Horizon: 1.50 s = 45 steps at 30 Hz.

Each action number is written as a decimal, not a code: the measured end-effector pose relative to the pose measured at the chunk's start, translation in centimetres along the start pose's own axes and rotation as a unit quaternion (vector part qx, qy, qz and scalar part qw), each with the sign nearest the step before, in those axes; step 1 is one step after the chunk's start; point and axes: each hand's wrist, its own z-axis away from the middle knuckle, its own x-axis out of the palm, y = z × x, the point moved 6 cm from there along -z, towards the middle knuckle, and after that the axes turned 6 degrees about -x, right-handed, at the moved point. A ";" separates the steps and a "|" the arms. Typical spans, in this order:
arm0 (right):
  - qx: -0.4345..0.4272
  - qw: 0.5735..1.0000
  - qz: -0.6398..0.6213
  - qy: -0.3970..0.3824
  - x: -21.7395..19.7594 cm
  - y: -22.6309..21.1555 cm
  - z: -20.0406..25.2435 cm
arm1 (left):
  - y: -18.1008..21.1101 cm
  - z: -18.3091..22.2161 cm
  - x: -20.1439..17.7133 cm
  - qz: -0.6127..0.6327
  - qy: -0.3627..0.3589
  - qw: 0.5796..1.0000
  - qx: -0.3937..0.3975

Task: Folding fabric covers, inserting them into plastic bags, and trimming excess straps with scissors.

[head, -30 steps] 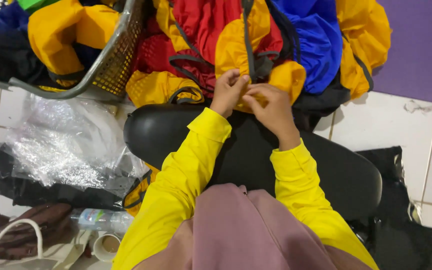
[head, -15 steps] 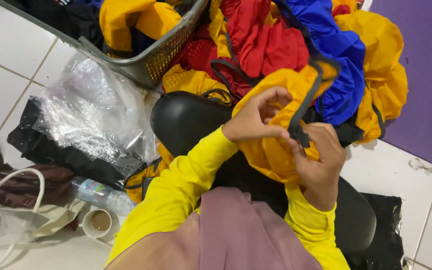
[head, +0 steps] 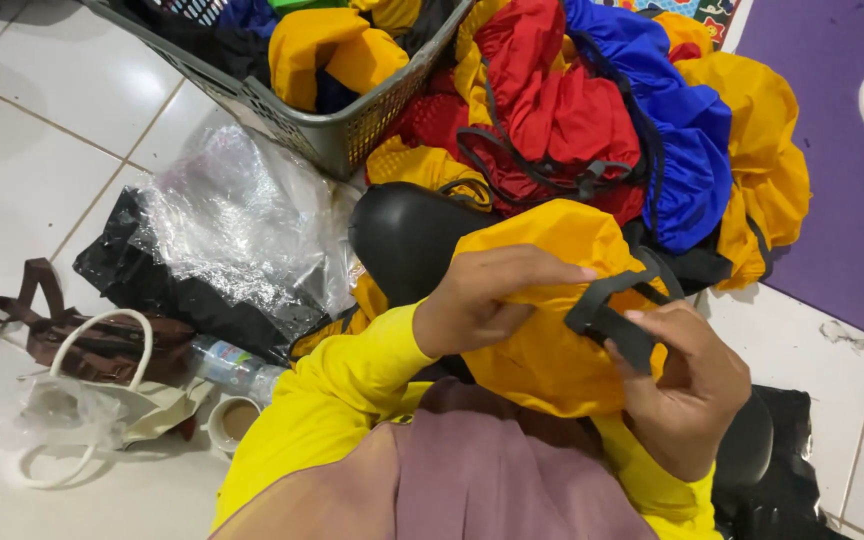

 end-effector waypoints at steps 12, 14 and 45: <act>-0.005 0.998 -0.042 -0.035 -1.6 -3.9 1.5 | 7.1 1.4 1.2 0.012 -0.166 0.982 0.088; -0.041 0.997 -0.032 -0.061 -1.6 -4.4 1.8 | 6.8 1.4 1.8 0.020 -0.140 0.989 0.033; -0.057 0.971 0.234 -0.005 -5.0 -3.2 0.8 | 3.5 0.3 -1.9 0.226 0.030 0.944 -0.236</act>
